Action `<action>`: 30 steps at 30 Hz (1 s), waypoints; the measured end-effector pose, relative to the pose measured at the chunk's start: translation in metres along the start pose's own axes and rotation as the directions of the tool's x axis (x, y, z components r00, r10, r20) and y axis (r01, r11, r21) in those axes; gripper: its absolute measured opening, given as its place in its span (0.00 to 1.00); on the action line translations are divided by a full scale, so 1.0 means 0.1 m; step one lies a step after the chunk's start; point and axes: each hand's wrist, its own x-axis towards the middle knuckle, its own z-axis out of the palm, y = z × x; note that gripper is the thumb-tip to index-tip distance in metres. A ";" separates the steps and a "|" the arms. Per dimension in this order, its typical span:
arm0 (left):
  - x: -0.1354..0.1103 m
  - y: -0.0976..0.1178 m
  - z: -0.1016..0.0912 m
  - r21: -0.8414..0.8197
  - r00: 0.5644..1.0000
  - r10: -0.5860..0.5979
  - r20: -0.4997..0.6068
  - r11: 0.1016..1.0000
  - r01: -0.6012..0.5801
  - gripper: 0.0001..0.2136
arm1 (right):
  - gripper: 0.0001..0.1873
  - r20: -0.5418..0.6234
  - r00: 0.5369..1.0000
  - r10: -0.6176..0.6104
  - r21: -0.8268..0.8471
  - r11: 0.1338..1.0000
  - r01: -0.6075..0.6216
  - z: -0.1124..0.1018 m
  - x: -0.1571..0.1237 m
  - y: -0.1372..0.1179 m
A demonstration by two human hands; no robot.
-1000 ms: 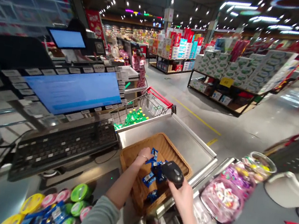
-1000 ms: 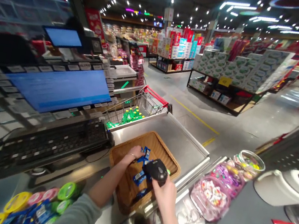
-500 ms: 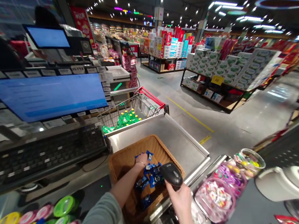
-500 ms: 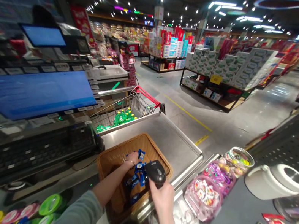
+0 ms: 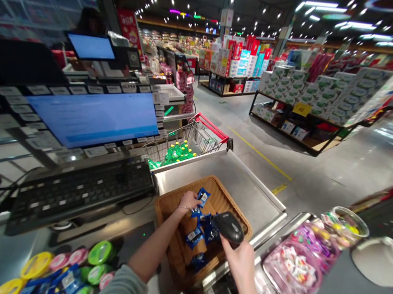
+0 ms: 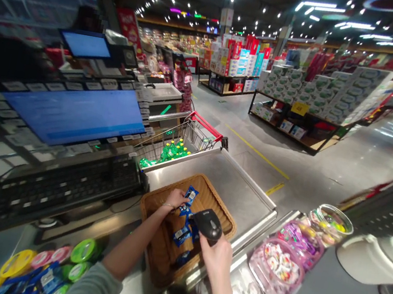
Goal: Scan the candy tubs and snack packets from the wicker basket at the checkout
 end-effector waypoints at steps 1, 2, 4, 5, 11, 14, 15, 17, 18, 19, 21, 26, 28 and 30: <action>-0.06 -0.03 -0.06 -0.054 1.000 0.012 -0.013 0.998 -0.013 0.10 | 0.20 0.002 1.000 -0.021 0.009 1.000 0.021 0.01 -0.01 -0.02; -0.12 -0.06 -0.12 -0.107 0.999 0.024 -0.026 0.994 -0.027 0.10 | 0.19 0.006 0.999 -0.043 0.028 0.999 0.043 0.02 -0.02 -0.04; -0.27 -0.15 -0.22 -0.207 0.997 0.046 -0.057 0.977 -0.057 0.13 | 0.17 0.025 0.997 -0.075 0.081 0.994 0.073 0.07 -0.04 -0.07; -0.36 -0.20 -0.26 -0.252 0.996 0.055 -0.073 0.965 -0.072 0.14 | 0.16 0.038 0.996 -0.083 0.108 0.991 0.078 0.09 -0.05 -0.07; -0.93 -0.54 -0.42 -0.431 0.981 0.063 -0.185 0.892 -0.139 0.18 | 0.14 0.115 0.982 -0.152 0.136 0.981 0.136 0.27 -0.11 -0.16; -1.21 -0.71 -0.49 -0.488 0.960 0.052 -0.274 0.853 -0.185 0.18 | 0.12 0.180 0.964 -0.197 0.074 0.980 0.186 0.33 -0.21 -0.26; -1.29 -0.76 -0.52 -0.501 0.949 0.047 -0.313 0.840 -0.207 0.18 | 0.11 0.199 0.957 -0.210 0.049 0.978 0.204 0.33 -0.26 -0.30; -1.44 -0.84 -0.58 -0.517 0.921 0.030 -0.388 0.821 -0.244 0.17 | 0.10 0.234 0.941 -0.245 0.008 0.968 0.250 0.34 -0.35 -0.38; -1.50 -0.88 -0.60 -0.519 0.910 0.018 -0.414 0.817 -0.251 0.17 | 0.10 0.252 0.931 -0.265 -0.010 0.961 0.276 0.34 -0.40 -0.42; -1.56 -0.90 -0.62 -0.519 0.901 0.005 -0.434 0.816 -0.254 0.17 | 0.11 0.273 0.919 -0.285 -0.028 0.952 0.304 0.33 -0.44 -0.46; -1.65 -0.94 -0.66 -0.517 0.888 -0.017 -0.459 0.818 -0.251 0.17 | 0.12 0.318 0.894 -0.316 -0.064 0.934 0.353 0.33 -0.52 -0.52; -1.79 -0.95 -0.73 -0.532 0.890 -0.030 -0.455 0.811 -0.245 0.16 | 0.14 0.382 0.854 -0.352 -0.083 0.908 0.411 0.34 -0.62 -0.65; -1.81 -0.95 -0.74 -0.538 0.895 -0.028 -0.446 0.807 -0.243 0.16 | 0.14 0.403 0.845 -0.350 -0.070 0.909 0.410 0.34 -0.64 -0.68; -1.83 -0.95 -0.75 -0.540 0.897 -0.029 -0.441 0.807 -0.239 0.16 | 0.13 0.421 0.841 -0.339 -0.066 0.913 0.402 0.34 -0.66 -0.71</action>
